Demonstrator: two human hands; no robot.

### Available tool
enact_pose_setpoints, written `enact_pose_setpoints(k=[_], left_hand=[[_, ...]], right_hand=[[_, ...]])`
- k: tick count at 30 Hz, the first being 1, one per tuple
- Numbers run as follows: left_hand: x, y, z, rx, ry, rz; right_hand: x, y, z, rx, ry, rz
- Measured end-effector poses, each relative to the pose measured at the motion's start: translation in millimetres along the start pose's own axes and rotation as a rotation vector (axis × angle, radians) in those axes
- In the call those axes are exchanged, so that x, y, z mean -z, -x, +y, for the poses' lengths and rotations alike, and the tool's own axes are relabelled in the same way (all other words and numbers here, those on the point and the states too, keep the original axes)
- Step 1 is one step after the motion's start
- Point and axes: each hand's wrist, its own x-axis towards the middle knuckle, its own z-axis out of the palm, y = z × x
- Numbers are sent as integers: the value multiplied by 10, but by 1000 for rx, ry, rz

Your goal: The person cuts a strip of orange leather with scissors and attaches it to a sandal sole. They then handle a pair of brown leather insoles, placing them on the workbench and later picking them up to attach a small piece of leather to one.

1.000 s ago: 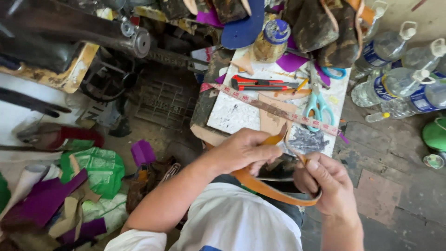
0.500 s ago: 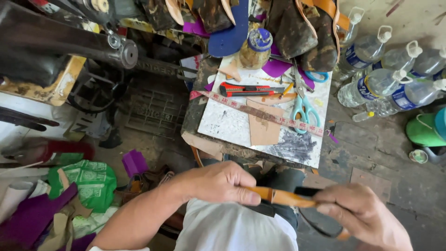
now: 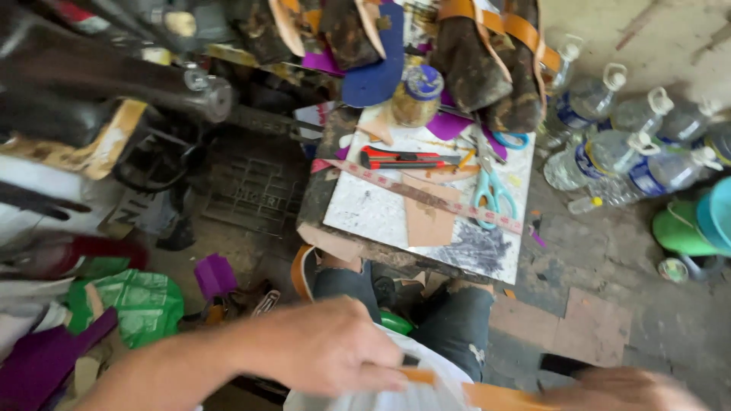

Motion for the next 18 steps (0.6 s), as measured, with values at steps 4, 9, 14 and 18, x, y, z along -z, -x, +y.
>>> enact_pose_setpoints(k=[4,9,14,18], left_hand=[[316,335,-252,67,81,396],[129,-268,-240,71,780,584],[-151,-892,-322,102,814,825],[-101,-1136,-242,160,509,941]], right_hand=[[172,922,1287,-274,-29,550],[-344,-627,-303,-703,15,951],[-944,-1519,-906,-616,-299,1028],[-1153,-1890,-1047,-581,-483,1015]])
